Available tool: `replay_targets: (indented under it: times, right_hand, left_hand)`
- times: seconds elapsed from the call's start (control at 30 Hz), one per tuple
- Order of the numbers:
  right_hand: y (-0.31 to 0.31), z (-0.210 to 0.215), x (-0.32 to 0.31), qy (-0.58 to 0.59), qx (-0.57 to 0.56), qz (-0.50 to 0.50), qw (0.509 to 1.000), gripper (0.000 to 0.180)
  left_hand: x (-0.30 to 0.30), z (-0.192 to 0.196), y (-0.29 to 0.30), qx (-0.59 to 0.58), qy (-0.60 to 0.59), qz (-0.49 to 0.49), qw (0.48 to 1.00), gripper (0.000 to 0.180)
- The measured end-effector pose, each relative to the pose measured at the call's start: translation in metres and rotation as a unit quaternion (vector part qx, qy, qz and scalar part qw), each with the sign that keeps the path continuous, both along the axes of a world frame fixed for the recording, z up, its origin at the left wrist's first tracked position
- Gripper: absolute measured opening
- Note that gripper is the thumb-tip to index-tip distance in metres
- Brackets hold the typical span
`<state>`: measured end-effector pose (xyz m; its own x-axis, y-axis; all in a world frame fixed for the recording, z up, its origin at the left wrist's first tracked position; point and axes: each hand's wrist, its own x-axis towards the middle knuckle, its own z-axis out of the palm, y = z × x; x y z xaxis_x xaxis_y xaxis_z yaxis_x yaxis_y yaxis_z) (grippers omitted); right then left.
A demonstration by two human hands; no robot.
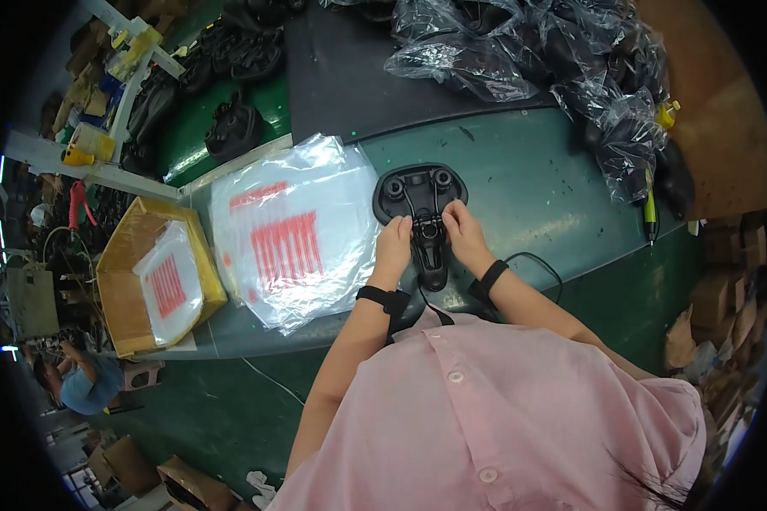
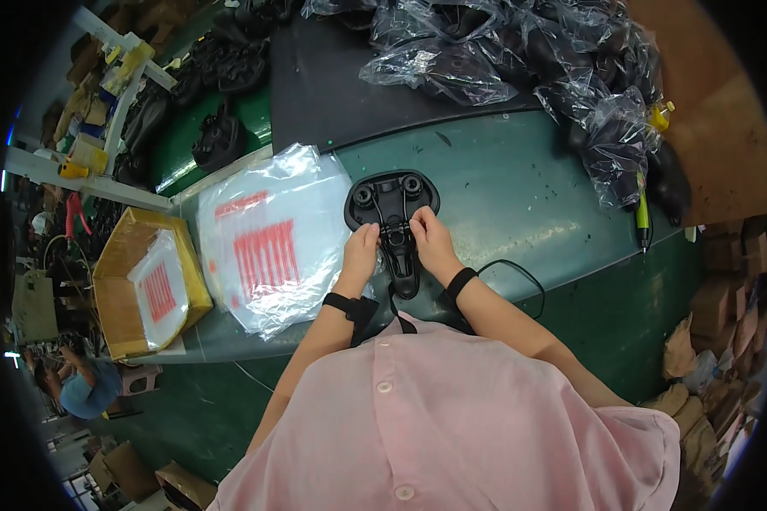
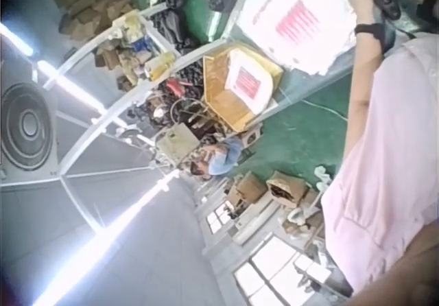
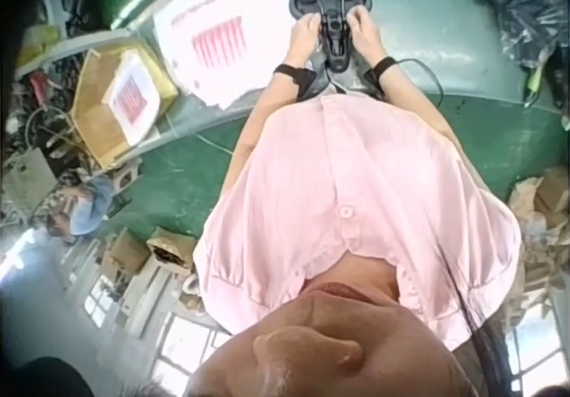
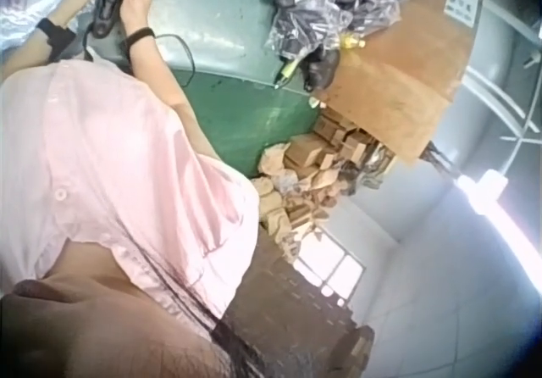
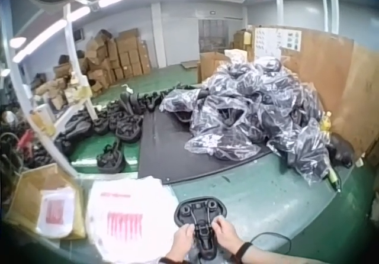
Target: Packing bicycle seats into plastic bags and placing them on a conveyor belt.
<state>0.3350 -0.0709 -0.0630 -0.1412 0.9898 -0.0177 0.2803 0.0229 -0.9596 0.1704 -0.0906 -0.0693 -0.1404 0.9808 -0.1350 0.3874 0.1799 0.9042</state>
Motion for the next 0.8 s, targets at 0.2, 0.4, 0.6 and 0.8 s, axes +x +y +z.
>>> replay_targets:
  times: [0.2, 0.4, 0.6, 0.8]
  right_hand:
    - [0.001, -0.001, -0.001, -0.045, 0.046, -0.026, 0.998, 0.011]
    - [0.002, -0.012, 0.0, -0.048, 0.047, -0.034, 0.997, 0.015]
    - [-0.029, -0.018, 0.019, 0.173, -0.222, -0.1, 0.954, 0.027]
    - [-0.043, -0.032, -0.001, -0.173, 0.018, 0.032, 0.984, 0.078]
  left_hand:
    - [0.005, 0.0, -0.006, 0.053, -0.016, -0.01, 0.998, 0.015]
    - [0.005, -0.003, -0.012, 0.114, -0.106, 0.007, 0.988, 0.008]
    - [-0.051, -0.009, -0.021, 0.1, 0.039, 0.21, 0.972, 0.021]
    - [-0.016, 0.006, -0.012, -0.06, 0.364, -0.003, 0.929, 0.047]
